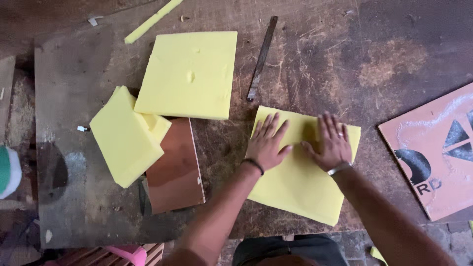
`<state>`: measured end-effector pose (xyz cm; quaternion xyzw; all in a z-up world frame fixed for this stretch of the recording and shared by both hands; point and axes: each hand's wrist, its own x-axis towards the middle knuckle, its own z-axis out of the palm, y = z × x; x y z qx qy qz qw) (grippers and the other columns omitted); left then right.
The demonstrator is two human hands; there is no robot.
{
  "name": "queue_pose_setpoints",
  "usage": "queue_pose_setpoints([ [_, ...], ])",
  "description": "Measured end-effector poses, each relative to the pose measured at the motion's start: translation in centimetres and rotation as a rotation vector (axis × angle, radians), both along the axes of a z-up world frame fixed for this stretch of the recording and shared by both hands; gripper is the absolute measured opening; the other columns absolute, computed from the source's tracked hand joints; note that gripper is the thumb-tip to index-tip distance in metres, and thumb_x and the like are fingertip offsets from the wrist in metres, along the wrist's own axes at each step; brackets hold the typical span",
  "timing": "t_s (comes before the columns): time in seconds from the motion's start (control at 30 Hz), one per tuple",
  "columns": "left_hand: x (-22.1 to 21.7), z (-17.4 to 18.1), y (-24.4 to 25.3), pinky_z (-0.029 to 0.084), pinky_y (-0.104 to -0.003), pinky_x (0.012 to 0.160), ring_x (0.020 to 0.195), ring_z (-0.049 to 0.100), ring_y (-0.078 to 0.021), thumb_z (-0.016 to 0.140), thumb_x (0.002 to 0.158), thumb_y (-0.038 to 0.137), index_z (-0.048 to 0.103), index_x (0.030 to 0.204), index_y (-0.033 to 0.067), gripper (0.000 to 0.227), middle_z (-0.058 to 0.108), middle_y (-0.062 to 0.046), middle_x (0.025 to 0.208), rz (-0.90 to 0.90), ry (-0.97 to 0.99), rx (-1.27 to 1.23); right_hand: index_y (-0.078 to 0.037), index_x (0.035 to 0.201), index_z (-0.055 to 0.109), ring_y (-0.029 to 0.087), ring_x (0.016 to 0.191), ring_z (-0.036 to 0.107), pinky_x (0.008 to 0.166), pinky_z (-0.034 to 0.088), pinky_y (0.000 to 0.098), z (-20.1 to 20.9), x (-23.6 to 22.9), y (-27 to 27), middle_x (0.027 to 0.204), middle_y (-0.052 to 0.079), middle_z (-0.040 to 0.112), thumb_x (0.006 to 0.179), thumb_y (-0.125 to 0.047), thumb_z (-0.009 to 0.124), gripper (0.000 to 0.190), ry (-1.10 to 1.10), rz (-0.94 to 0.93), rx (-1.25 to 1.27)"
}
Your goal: The person cuts a brown board with a knife, then places a white foam sheet onto a wooden frame. They spray adhesive onto a board and attach yellow foam pieces, pressing them down. The person repeats this process with additional foam pieces and boards.
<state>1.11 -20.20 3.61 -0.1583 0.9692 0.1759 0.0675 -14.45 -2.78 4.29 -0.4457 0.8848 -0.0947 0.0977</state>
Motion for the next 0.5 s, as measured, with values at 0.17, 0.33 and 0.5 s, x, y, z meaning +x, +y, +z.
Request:
queue_pose_setpoints([
  [0.17,-4.7,-2.7,-1.2,0.009,-0.052,0.126,0.156,0.02,-0.0301,0.037,0.104,0.051,0.028,0.162,0.0205,0.066,0.024,-0.013,0.168,-0.144,0.022,-0.068,-0.012,0.161,0.025,0.027,0.155,0.018,0.125,0.012,0.048,-0.3,0.3,-1.8,0.168,0.011,0.022,0.096,-0.061,0.038,0.083,0.034,0.09,0.191],
  [0.33,-4.2,-2.6,-1.0,0.013,-0.049,0.127,0.153,0.03,-0.0281,0.037,0.101,0.041,0.036,0.159,0.0179,0.063,0.035,-0.01,0.166,-0.09,-0.01,-0.006,-0.012,0.158,0.025,0.024,0.152,0.023,0.122,0.016,0.0484,-0.1,0.0,-3.1,0.166,0.008,0.025,0.089,-0.064,0.041,0.088,-0.003,0.087,0.267],
  [0.5,-4.6,-0.5,-0.4,0.014,-0.049,0.127,0.152,0.033,-0.0275,0.04,0.097,0.039,0.041,0.157,0.0177,0.064,0.041,-0.009,0.164,-0.058,0.049,-0.013,-0.013,0.158,0.028,0.024,0.153,0.024,0.123,0.017,0.049,0.9,0.1,-2.5,0.166,0.008,0.027,0.09,-0.063,0.041,0.086,-0.031,0.057,0.174],
])
